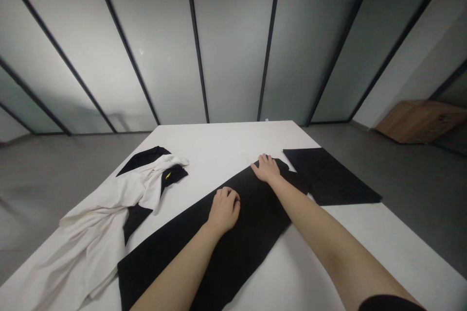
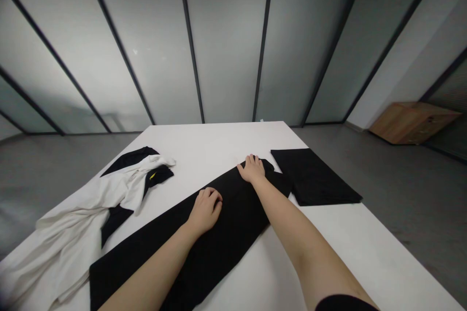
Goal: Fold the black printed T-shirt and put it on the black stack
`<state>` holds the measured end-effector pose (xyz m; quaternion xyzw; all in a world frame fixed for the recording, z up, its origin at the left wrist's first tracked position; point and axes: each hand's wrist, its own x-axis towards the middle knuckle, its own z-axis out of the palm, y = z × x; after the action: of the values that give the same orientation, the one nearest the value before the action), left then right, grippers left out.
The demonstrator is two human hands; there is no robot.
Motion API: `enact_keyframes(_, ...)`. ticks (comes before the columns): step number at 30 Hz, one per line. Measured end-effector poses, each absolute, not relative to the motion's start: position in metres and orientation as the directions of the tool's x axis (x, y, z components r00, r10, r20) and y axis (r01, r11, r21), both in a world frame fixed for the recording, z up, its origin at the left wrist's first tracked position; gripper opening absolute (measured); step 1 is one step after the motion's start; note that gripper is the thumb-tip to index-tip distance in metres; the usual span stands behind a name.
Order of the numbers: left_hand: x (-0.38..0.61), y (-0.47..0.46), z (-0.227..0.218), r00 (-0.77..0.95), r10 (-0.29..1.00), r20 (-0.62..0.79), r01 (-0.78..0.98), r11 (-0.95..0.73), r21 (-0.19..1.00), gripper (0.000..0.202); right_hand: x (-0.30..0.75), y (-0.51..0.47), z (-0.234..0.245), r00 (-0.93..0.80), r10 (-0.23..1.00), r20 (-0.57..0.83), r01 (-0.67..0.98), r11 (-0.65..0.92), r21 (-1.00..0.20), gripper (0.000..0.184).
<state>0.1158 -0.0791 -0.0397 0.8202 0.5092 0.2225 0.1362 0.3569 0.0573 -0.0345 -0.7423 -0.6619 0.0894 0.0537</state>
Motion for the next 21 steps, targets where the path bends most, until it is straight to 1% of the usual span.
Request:
enact_keyframes(4,0.116,-0.08,-0.038,0.388,0.894,0.222,0.785,-0.447,0.429,0.01,0.359,0.059,-0.038,0.112,0.992,-0.052,0.971,-0.121,-0.206,0.084)
enact_keyframes(7,0.116,-0.08,-0.038,0.369,0.902,0.224,0.793,-0.431,0.431,0.011,0.36,0.06,-0.041,0.092,0.995,-0.048,0.97,-0.1,-0.22,0.08)
enact_keyframes(10,0.115,-0.077,-0.039,0.307,0.918,0.252,0.787,-0.394,0.474,0.018,0.364,0.062,-0.037,0.061,0.998,-0.026,0.968,-0.066,-0.241,0.07)
enact_keyframes(12,0.113,-0.073,-0.039,0.248,0.933,0.26,0.782,-0.351,0.515,0.021,0.374,0.065,-0.03,0.05,0.999,0.016,0.966,-0.044,-0.254,0.062)
enact_keyframes(14,0.109,-0.068,-0.036,0.197,0.951,0.238,0.795,-0.297,0.528,0.024,0.389,0.068,-0.02,0.074,0.995,0.07,0.965,-0.054,-0.257,0.058)
enact_keyframes(15,0.105,-0.066,-0.033,0.176,0.96,0.217,0.817,-0.265,0.512,0.026,0.398,0.069,-0.016,0.104,0.991,0.089,0.964,-0.078,-0.254,0.058)
enact_keyframes(17,0.097,-0.063,-0.025,0.116,0.979,0.168,0.89,-0.178,0.419,0.03,0.418,0.072,-0.009,0.189,0.978,0.087,0.956,-0.164,-0.241,0.058)
enact_keyframes(19,0.086,-0.061,-0.017,0.037,0.992,0.12,0.961,-0.068,0.267,0.035,0.433,0.074,-0.007,0.251,0.967,0.036,0.945,-0.236,-0.226,0.056)
enact_keyframes(21,0.076,-0.059,-0.009,-0.012,0.998,0.069,0.992,0.003,0.13,0.036,0.442,0.076,-0.009,0.259,0.965,-0.024,0.941,-0.258,-0.22,0.05)
